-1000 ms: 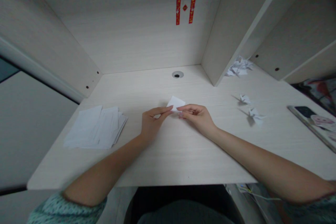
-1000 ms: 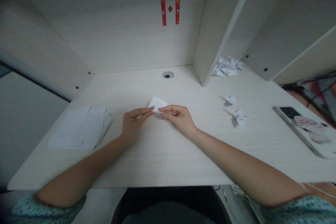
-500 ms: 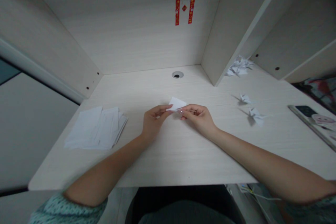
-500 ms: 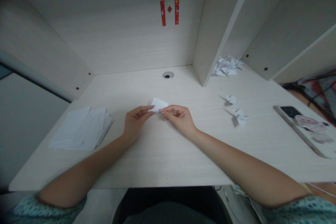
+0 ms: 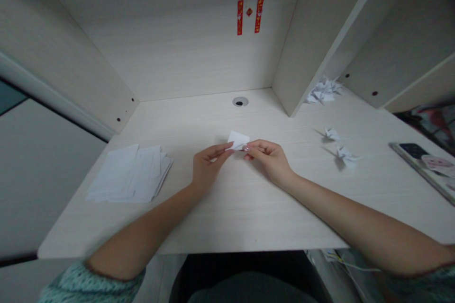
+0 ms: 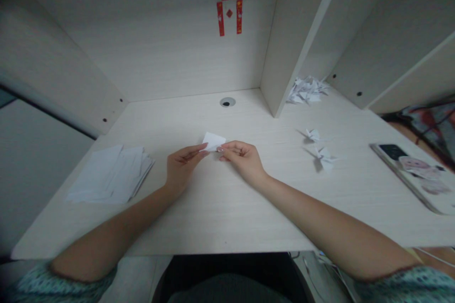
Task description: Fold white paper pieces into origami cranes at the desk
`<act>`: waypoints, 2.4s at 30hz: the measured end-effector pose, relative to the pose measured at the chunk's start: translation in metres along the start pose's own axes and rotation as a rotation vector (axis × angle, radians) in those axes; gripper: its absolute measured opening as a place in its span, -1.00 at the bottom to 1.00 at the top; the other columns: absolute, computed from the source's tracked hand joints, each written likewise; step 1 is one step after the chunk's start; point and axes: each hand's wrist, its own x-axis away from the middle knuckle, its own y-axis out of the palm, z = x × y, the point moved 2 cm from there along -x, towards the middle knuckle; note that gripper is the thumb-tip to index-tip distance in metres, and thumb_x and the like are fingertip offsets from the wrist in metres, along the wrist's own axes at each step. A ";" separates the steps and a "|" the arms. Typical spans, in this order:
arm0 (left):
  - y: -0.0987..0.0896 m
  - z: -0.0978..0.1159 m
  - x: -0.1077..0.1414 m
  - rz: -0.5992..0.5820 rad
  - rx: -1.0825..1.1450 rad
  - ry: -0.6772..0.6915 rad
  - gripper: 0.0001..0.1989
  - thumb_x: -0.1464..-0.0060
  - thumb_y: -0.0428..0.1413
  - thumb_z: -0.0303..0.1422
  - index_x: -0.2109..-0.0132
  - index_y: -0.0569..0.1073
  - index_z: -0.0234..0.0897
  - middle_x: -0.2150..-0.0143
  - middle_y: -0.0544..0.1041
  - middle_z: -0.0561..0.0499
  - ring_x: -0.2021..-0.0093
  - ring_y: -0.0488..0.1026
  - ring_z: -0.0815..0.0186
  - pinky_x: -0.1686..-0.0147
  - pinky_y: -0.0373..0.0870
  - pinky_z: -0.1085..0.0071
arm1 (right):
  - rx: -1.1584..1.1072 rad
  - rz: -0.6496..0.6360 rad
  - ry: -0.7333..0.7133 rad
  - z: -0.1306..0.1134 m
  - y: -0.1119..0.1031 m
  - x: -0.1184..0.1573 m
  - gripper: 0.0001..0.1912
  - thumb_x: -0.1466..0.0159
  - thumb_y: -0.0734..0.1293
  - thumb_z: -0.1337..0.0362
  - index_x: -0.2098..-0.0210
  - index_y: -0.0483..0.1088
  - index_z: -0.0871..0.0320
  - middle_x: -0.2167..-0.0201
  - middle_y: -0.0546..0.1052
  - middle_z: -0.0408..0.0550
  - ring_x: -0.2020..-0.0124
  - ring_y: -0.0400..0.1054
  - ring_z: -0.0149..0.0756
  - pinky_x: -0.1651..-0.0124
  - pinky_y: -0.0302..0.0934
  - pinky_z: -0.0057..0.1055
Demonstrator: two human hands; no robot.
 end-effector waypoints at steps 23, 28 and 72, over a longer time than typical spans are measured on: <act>0.001 -0.004 0.000 -0.046 0.002 -0.038 -0.75 0.08 0.27 -0.26 0.21 0.59 -0.24 0.19 0.63 -0.06 0.22 0.58 0.26 0.15 0.50 0.37 | -0.103 -0.012 0.003 0.004 -0.002 0.000 -0.70 0.07 0.54 0.19 0.42 0.42 0.14 0.58 0.55 -0.20 0.56 0.42 -0.43 0.41 0.28 -0.47; 0.002 -0.002 0.000 -0.051 0.018 -0.049 -0.76 0.07 0.27 -0.27 0.22 0.58 -0.25 0.19 0.63 -0.06 0.22 0.57 0.27 0.15 0.49 0.38 | -0.103 0.002 0.008 0.003 -0.001 0.000 -0.70 0.07 0.55 0.20 0.46 0.39 0.15 0.63 0.52 -0.22 0.59 0.40 -0.46 0.46 0.22 -0.52; 0.005 -0.006 -0.005 -0.156 0.022 -0.174 -0.61 0.19 0.32 -0.23 0.21 0.42 -0.27 0.50 0.56 0.09 0.51 0.47 0.41 0.47 0.30 0.52 | 0.015 -0.069 -0.048 0.004 0.000 -0.001 -0.50 0.11 0.55 0.13 0.39 0.18 0.07 0.59 0.50 -0.27 0.59 0.29 -0.44 0.47 0.12 -0.48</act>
